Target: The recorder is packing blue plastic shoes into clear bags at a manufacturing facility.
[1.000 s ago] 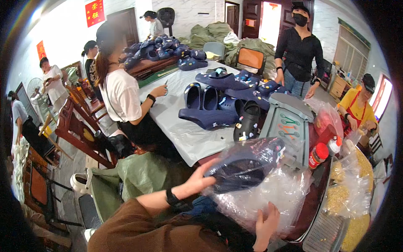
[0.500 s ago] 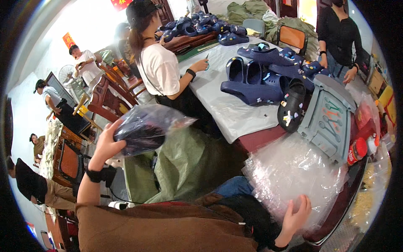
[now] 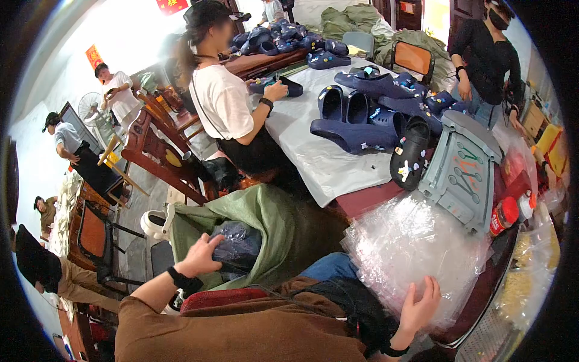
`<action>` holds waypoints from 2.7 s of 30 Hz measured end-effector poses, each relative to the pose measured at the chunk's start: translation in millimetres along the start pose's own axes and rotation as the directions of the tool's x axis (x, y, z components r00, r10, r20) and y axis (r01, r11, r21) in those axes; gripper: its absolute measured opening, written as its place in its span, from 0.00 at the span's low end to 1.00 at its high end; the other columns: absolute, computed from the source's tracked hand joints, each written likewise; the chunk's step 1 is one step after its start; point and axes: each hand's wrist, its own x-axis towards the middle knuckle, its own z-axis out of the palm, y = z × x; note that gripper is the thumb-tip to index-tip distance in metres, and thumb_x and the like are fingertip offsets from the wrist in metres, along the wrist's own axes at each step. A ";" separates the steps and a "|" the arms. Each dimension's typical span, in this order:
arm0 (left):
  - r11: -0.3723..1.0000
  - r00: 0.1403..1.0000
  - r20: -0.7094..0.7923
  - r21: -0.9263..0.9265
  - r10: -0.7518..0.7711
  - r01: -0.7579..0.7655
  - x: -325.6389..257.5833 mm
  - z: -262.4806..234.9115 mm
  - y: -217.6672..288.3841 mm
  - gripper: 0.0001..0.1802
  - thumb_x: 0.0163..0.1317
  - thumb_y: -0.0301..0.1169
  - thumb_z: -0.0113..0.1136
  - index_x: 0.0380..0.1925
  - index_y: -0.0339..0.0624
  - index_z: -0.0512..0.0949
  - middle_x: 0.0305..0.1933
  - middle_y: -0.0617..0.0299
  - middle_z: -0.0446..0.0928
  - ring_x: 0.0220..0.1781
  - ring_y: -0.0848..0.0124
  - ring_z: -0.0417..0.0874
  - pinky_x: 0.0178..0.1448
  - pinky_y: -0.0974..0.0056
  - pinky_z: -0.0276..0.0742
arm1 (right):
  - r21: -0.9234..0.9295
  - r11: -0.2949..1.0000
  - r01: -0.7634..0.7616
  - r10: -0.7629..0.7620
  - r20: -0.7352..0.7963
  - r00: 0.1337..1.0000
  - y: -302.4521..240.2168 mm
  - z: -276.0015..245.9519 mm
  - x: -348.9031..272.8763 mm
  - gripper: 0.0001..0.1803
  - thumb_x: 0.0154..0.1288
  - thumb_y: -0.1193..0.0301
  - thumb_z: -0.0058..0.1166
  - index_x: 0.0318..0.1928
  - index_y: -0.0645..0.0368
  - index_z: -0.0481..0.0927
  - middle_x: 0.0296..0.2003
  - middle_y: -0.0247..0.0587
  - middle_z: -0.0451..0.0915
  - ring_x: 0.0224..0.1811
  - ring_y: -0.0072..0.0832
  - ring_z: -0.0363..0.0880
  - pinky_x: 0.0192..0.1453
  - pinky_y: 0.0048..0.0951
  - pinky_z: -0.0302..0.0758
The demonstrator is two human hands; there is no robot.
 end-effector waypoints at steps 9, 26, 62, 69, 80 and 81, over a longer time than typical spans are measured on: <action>0.998 0.967 -0.256 0.057 -0.006 0.022 30.7 -15.3 -69.5 0.43 0.38 0.28 0.69 0.63 0.54 0.73 0.48 0.43 0.72 0.55 0.40 0.74 0.60 0.47 0.75 | 0.030 0.999 -0.033 0.033 -0.018 0.999 -1.4 -1.9 1.5 0.21 0.63 0.71 0.64 0.56 0.63 0.80 0.61 0.53 0.78 0.64 0.52 0.74 0.69 0.47 0.69; 0.925 0.914 0.406 0.347 0.004 -0.158 133.9 67.4 -61.7 0.45 0.54 0.62 0.70 0.67 0.48 0.74 0.66 0.32 0.71 0.68 0.31 0.70 0.73 0.44 0.68 | 0.030 1.000 -0.007 0.008 -0.039 0.999 -8.0 -2.9 -2.8 0.22 0.63 0.70 0.65 0.57 0.61 0.80 0.60 0.51 0.78 0.64 0.51 0.74 0.70 0.45 0.69; 0.887 0.910 -0.171 0.350 0.377 -0.302 134.0 -83.0 160.1 0.20 0.57 0.45 0.71 0.37 0.39 0.82 0.35 0.50 0.84 0.39 0.49 0.86 0.42 0.48 0.79 | 0.023 1.000 0.010 -0.008 -0.079 0.997 -9.2 4.3 2.1 0.23 0.64 0.64 0.64 0.57 0.60 0.80 0.60 0.51 0.78 0.62 0.51 0.74 0.67 0.48 0.68; 0.767 0.740 -0.209 0.117 0.640 -0.630 123.6 -132.0 264.7 0.27 0.58 0.44 0.73 0.54 0.41 0.81 0.36 0.55 0.84 0.37 0.59 0.87 0.42 0.58 0.81 | 0.025 1.000 -0.013 0.015 -0.084 0.996 -4.7 1.0 -2.7 0.24 0.63 0.64 0.65 0.57 0.60 0.80 0.60 0.51 0.77 0.62 0.51 0.74 0.67 0.49 0.69; 0.834 0.850 0.075 0.164 0.522 -0.527 299.7 -2.4 331.7 0.43 0.53 0.62 0.69 0.59 0.40 0.80 0.56 0.43 0.83 0.60 0.47 0.82 0.63 0.49 0.78 | 0.044 0.999 0.019 -0.014 -0.117 0.993 -8.9 3.9 -1.6 0.24 0.61 0.64 0.66 0.56 0.61 0.81 0.59 0.52 0.78 0.60 0.52 0.74 0.64 0.51 0.69; 0.835 0.845 0.089 0.130 0.527 -0.535 310.6 9.6 333.8 0.44 0.52 0.62 0.69 0.59 0.39 0.80 0.58 0.41 0.82 0.63 0.46 0.80 0.64 0.48 0.77 | 0.038 0.999 0.015 -0.009 -0.138 0.990 -8.3 4.7 -2.0 0.24 0.61 0.64 0.66 0.56 0.61 0.81 0.59 0.52 0.78 0.60 0.52 0.74 0.64 0.51 0.69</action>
